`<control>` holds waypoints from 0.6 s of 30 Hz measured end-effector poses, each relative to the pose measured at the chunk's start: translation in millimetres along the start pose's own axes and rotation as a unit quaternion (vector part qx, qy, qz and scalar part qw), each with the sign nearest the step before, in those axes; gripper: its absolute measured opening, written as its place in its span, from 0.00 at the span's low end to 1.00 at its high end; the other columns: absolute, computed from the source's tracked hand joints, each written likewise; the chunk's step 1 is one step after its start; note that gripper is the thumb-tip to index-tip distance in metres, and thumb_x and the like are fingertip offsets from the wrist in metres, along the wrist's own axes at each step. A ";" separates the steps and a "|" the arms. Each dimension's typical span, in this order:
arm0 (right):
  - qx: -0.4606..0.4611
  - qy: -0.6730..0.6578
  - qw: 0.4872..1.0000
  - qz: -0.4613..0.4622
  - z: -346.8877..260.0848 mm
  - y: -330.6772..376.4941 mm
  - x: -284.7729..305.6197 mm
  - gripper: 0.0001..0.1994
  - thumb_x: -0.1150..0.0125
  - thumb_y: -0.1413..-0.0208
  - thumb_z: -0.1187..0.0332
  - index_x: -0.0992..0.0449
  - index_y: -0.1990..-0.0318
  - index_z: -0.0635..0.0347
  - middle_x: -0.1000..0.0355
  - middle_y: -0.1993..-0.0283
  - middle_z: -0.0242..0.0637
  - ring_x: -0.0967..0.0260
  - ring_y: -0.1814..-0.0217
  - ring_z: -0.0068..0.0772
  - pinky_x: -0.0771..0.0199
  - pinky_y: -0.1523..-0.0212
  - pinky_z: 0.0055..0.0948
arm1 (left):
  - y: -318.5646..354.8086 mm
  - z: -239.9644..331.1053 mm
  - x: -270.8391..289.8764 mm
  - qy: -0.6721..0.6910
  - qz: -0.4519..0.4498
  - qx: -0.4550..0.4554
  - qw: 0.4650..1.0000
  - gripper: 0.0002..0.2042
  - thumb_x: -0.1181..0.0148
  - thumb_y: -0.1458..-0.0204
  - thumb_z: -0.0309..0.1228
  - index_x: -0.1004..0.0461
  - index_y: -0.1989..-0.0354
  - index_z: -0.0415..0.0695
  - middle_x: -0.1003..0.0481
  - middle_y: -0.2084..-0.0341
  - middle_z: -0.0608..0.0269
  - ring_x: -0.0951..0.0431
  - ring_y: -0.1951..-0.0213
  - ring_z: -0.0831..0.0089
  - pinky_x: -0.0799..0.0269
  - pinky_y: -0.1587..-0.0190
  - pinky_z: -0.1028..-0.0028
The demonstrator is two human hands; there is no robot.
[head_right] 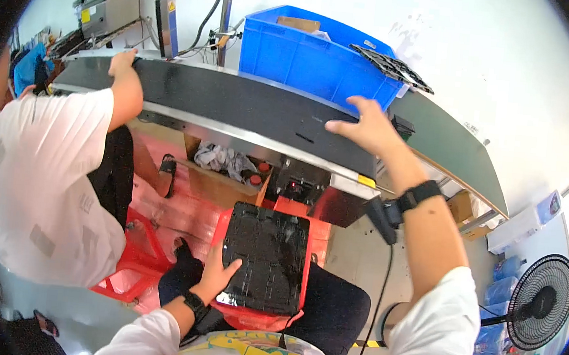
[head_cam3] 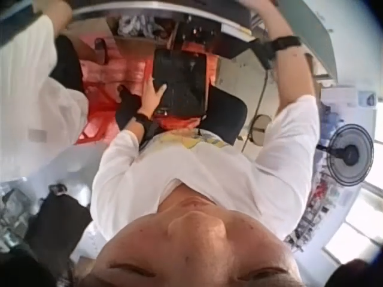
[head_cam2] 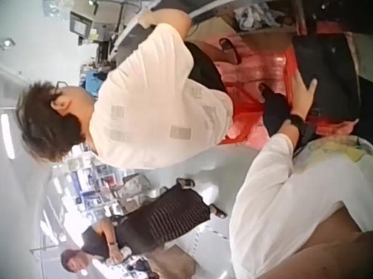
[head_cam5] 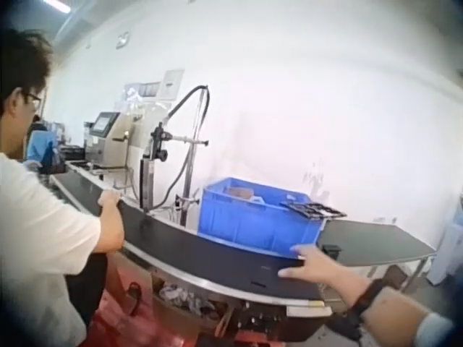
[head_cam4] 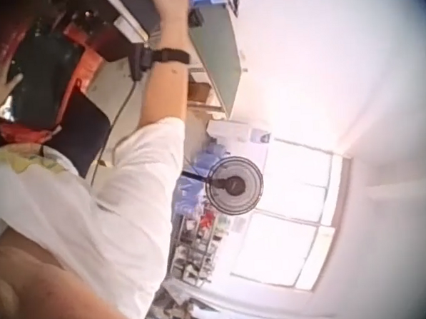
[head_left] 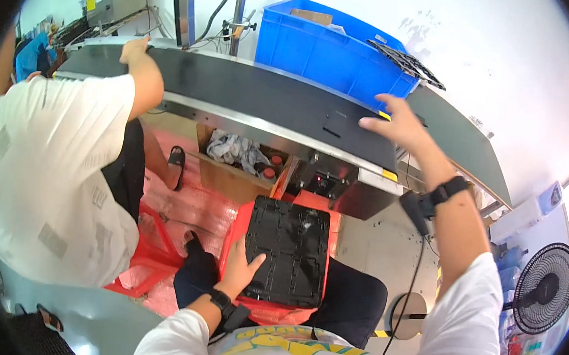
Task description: Assembling or inspecting plastic electronic housing components on an assembly line conveyor.
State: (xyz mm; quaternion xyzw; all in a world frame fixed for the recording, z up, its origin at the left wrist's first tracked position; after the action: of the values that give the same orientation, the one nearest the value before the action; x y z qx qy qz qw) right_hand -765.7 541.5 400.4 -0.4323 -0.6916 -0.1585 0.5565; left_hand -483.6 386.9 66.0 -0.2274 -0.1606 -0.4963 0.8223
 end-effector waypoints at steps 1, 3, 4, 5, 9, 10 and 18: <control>0.010 -0.001 1.000 0.000 5.2 -9.8 -22.3 0.43 0.32 0.67 0.48 0.38 0.45 0.68 0.43 0.44 0.56 0.46 0.40 0.50 0.46 0.39 0.38 | 2.6 -1.0 3.1 0.003 -0.002 0.006 1.000 0.35 0.39 0.55 0.38 0.48 0.43 0.33 0.37 0.53 0.38 0.38 0.50 0.45 0.42 0.47 0.59; 0.054 0.007 0.998 -0.039 22.7 -28.9 -60.2 0.45 0.31 0.70 0.49 0.39 0.44 0.68 0.46 0.41 0.57 0.50 0.37 0.51 0.50 0.37 0.37 | 2.4 3.3 6.5 -0.012 -0.009 0.012 1.000 0.33 0.38 0.55 0.36 0.47 0.44 0.33 0.37 0.53 0.39 0.38 0.50 0.45 0.42 0.47 0.59; 0.040 0.037 0.997 -0.056 29.4 -32.0 -74.0 0.47 0.31 0.72 0.50 0.42 0.42 0.68 0.49 0.39 0.59 0.53 0.35 0.52 0.52 0.36 0.36 | 1.0 5.3 9.4 -0.008 -0.021 0.013 1.000 0.33 0.38 0.56 0.36 0.46 0.44 0.34 0.37 0.52 0.39 0.38 0.50 0.45 0.42 0.47 0.59; 0.023 0.063 0.994 -0.086 40.0 -35.0 -88.4 0.48 0.31 0.71 0.50 0.43 0.41 0.68 0.51 0.38 0.60 0.55 0.34 0.51 0.54 0.35 0.35 | 0.5 3.7 8.4 -0.005 -0.027 0.012 1.000 0.34 0.38 0.56 0.37 0.46 0.44 0.33 0.37 0.53 0.40 0.38 0.50 0.46 0.42 0.47 0.59; 0.010 -0.001 0.986 -0.167 62.9 -32.5 -86.1 0.42 0.34 0.63 0.52 0.42 0.42 0.68 0.48 0.39 0.57 0.52 0.34 0.48 0.53 0.36 0.35 | -0.1 -0.6 9.0 -0.032 -0.041 0.033 0.998 0.34 0.39 0.55 0.40 0.47 0.44 0.33 0.37 0.52 0.40 0.38 0.50 0.45 0.42 0.47 0.59; -0.004 0.007 0.987 -0.160 61.1 -27.7 -76.4 0.40 0.33 0.64 0.52 0.38 0.45 0.69 0.44 0.41 0.55 0.49 0.36 0.46 0.50 0.38 0.34 | -1.1 -1.1 9.3 -0.036 -0.048 0.039 0.997 0.35 0.40 0.55 0.40 0.47 0.44 0.33 0.38 0.52 0.39 0.38 0.50 0.46 0.42 0.47 0.60; -0.042 -0.064 0.997 0.019 77.9 -6.2 -57.1 0.28 0.34 0.65 0.57 0.28 0.56 0.69 0.28 0.66 0.44 0.30 0.62 0.40 0.32 0.57 0.32 | -9.2 4.3 6.7 -0.039 -0.030 0.034 0.998 0.32 0.40 0.55 0.39 0.45 0.45 0.34 0.37 0.53 0.40 0.37 0.51 0.46 0.42 0.48 0.60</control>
State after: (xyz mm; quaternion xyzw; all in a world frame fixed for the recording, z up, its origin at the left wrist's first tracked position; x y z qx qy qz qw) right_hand -819.5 568.5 324.5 -0.4778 -0.7103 -0.1486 0.4951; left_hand -488.8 380.5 74.9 -0.2137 -0.2161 -0.5060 0.8072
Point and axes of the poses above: each hand's wrist, its own y-axis away from the middle knuckle, its own x-axis out of the back of the hand, z = x × y, the point moved 5 cm from there along -y, towards the middle knuckle
